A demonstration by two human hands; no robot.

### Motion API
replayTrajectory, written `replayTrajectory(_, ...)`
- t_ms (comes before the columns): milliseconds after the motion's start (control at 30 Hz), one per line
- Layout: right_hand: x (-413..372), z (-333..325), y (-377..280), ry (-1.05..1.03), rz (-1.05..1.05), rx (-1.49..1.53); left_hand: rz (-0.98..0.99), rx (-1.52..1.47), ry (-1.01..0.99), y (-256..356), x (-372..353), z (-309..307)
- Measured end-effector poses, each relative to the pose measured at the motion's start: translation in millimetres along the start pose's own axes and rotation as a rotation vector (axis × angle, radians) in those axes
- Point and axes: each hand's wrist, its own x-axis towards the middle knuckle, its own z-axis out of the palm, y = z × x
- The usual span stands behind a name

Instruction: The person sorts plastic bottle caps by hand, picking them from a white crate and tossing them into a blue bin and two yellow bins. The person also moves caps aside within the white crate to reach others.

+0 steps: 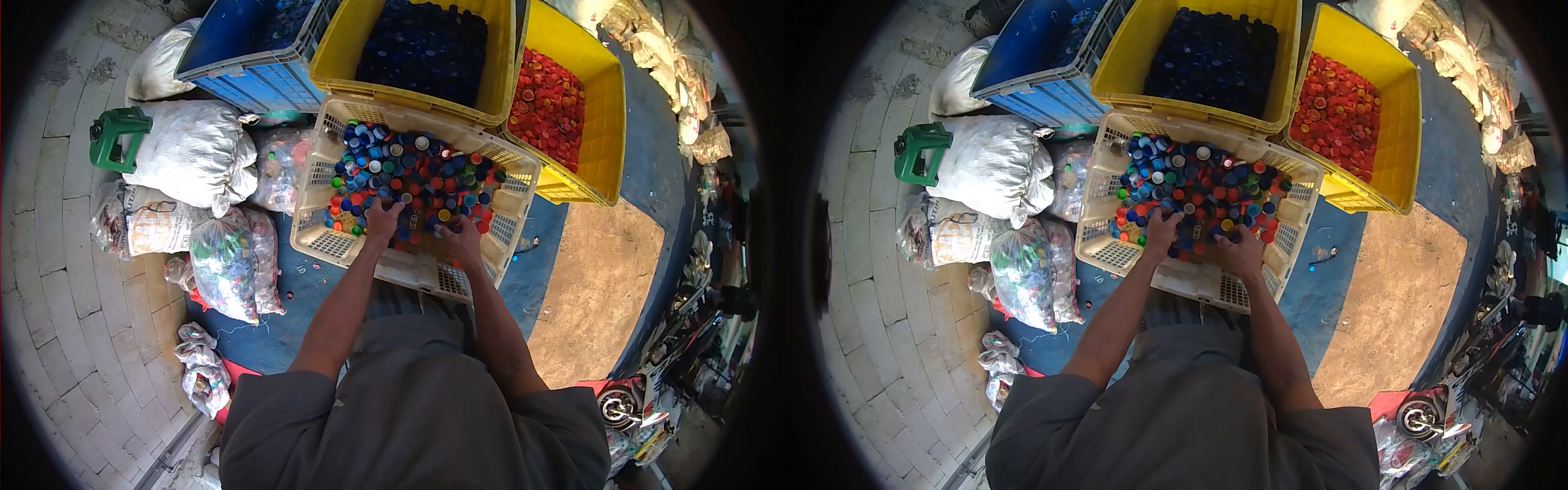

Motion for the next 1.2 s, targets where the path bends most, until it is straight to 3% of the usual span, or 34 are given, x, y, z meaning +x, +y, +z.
replayTrajectory(33,-2.2,-0.1,-7.9,0.005,-0.035,-0.12,-0.138,-0.228,-0.046,5.8,-3.1,-5.5)
replayTrajectory(133,-1.3,5.2,-16.1,0.011,-0.154,-0.396,-0.171,-0.617,-0.195,16.5,-15.4,-22.3)
replayTrajectory(233,5.3,13.4,-12.8,-0.023,-0.24,-0.486,-0.142,-0.812,-0.285,22.5,-27.9,-34.5)
replayTrajectory(433,12.6,20.3,-15.0,-0.04,-0.28,-0.573,-0.249,-0.946,-0.263,24.4,-40.7,-41.6)
replayTrajectory(533,12.9,17.8,-16.0,-0.006,-0.267,-0.517,-0.276,-0.811,-0.15,20.1,-38.3,-37.8)
replayTrajectory(633,9.4,13.0,-9.8,0.067,-0.231,-0.35,-0.231,-0.335,-0.095,10.2,-32.2,-30.7)
replayTrajectory(733,0.3,3.5,-13.7,0.063,-0.136,-0.089,0.208,0.276,0.041,-22.0,-13.4,-15.7)
replayTrajectory(833,-9.0,-3.0,-14.9,0.023,-0.029,0.239,0.262,0.607,0.042,-9.6,-14.7,-5.4)
replayTrajectory(900,-14.2,-5.7,-6.5,-0.049,0.0,0.503,0.195,0.731,0.019,7.1,-20.3,3.3)
replayTrajectory(1033,-29.6,-16.2,-7.1,-0.075,0.069,0.6,0.188,0.919,-0.002,7.4,-14.7,15.4)
replayTrajectory(1200,-35.6,-19.6,-2.5,-0.083,0.073,0.661,0.184,0.899,0.025,1.5,-9.8,22.6)
